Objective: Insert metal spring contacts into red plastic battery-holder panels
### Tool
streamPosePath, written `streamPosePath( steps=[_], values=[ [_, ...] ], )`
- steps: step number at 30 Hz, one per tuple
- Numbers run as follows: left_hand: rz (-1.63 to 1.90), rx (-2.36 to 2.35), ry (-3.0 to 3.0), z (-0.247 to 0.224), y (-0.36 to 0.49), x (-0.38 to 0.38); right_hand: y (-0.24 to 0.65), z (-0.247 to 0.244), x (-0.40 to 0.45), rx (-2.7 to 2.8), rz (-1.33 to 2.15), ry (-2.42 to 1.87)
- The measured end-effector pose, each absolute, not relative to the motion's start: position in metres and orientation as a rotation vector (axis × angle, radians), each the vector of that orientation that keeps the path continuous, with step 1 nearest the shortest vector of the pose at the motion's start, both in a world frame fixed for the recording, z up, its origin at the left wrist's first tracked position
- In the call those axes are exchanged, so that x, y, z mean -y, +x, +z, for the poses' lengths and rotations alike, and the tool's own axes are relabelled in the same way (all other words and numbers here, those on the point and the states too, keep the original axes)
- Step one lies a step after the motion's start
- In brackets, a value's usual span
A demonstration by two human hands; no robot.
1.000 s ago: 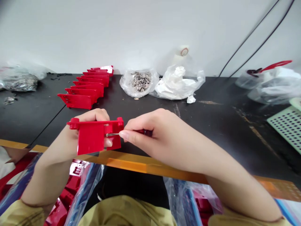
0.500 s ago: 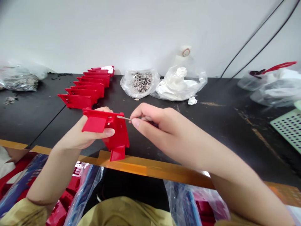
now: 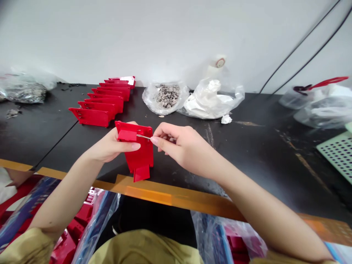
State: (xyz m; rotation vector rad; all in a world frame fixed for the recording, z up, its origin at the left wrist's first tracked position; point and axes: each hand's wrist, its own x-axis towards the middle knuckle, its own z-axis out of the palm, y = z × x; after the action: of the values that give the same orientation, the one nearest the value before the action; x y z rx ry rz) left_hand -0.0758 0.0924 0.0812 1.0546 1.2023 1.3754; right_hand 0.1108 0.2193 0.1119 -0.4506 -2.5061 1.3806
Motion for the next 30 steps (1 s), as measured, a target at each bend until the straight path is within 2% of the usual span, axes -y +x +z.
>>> streamPosePath(
  steps=[19,30],
  values=[
    [1.559,-1.344,1.164,0.071,-0.054,-0.072,0.125,0.092,-0.185,2.301,1.697,-0.436],
    [1.634,-1.548,1.472,0.066,-0.051,-0.077,0.128,0.08,-0.192,2.166,1.621,-0.411]
  ],
)
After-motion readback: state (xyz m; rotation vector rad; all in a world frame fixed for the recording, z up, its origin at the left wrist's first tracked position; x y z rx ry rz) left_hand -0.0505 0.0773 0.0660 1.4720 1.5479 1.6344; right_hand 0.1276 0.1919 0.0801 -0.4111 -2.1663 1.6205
